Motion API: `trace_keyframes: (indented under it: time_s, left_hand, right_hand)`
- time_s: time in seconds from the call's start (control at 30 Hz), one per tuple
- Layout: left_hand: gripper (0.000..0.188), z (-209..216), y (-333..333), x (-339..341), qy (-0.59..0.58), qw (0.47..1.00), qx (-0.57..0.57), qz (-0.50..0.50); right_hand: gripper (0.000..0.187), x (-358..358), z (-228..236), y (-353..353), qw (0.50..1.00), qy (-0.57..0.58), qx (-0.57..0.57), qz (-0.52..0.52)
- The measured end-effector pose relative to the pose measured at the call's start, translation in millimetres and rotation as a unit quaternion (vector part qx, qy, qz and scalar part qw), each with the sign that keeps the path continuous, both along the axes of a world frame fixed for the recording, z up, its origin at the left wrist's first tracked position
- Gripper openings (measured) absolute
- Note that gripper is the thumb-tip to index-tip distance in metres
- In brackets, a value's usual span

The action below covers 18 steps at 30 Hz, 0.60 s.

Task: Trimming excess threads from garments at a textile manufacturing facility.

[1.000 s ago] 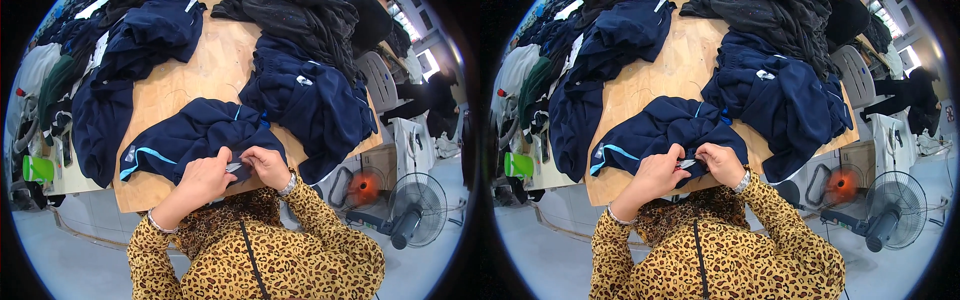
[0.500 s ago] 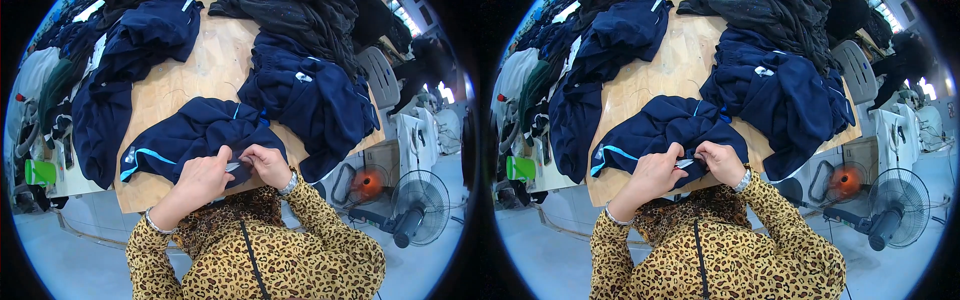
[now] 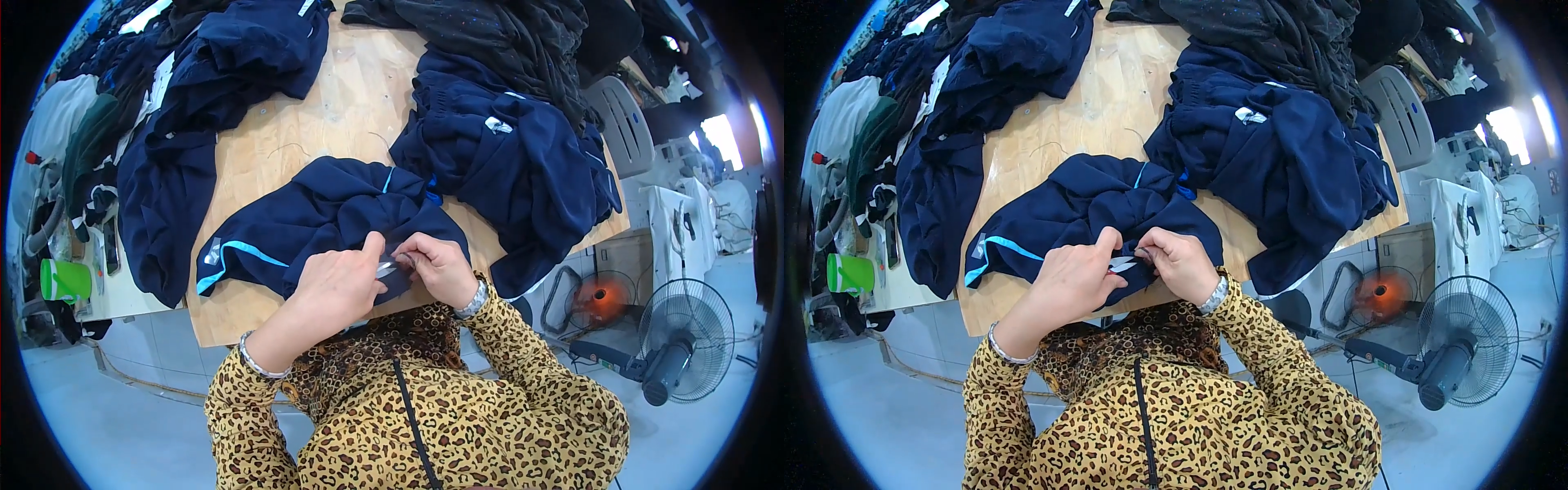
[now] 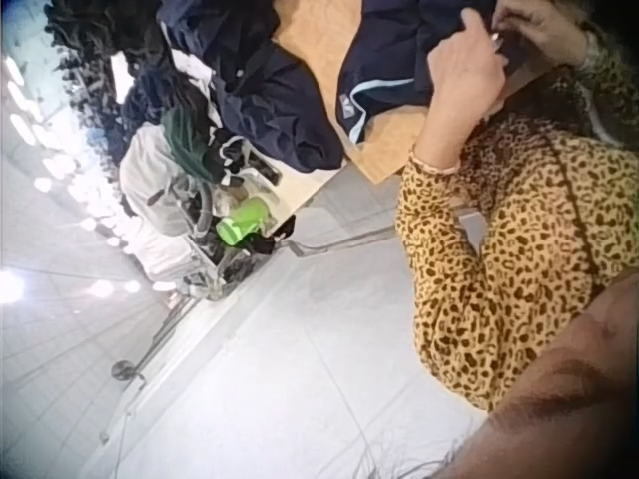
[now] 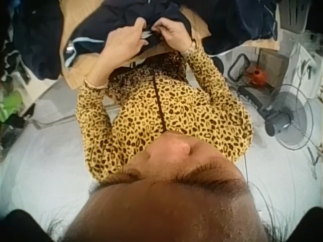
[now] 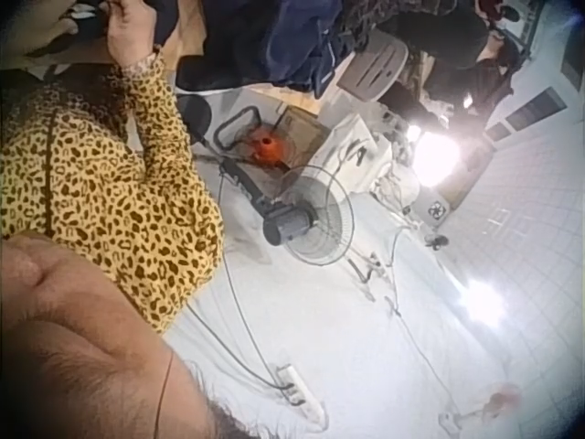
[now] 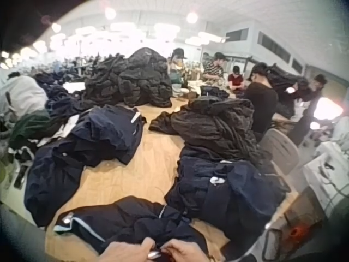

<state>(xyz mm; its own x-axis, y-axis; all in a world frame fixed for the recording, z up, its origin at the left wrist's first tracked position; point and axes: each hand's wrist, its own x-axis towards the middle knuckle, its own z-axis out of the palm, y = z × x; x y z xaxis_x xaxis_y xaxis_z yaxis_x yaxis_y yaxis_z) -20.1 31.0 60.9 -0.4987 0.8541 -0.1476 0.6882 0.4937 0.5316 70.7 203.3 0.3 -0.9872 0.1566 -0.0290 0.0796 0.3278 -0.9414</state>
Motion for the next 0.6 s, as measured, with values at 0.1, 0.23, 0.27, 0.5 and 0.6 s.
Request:
trace_keyframes:
  time_s: [0.1,0.23,0.27,0.5,0.6]
  left_hand:
    - [0.036,-0.8,6.4,0.9,0.000,0.999,-0.035,-0.006]
    - [0.035,-1.4,6.6,2.0,-0.005,0.998,-0.059,-0.021]
    - [0.035,-1.0,4.2,1.8,-0.004,0.998,-0.062,-0.021]
    - [0.055,-50.6,-11.9,14.4,-0.180,0.950,0.209,0.149]
    - [0.051,-76.5,-3.7,20.6,-0.398,0.866,0.226,0.200]
  right_hand:
    - [0.006,-0.3,-1.9,-0.8,0.999,0.030,0.043,0.014]
    - [0.007,0.0,-4.3,0.4,0.999,0.030,0.043,0.012]
    - [0.007,0.8,-3.0,-0.2,1.000,0.007,0.005,-0.002]
    - [0.009,11.0,-16.5,1.7,0.988,-0.023,-0.140,-0.058]
    - [0.008,13.9,-19.0,0.4,0.980,-0.010,-0.190,-0.059]
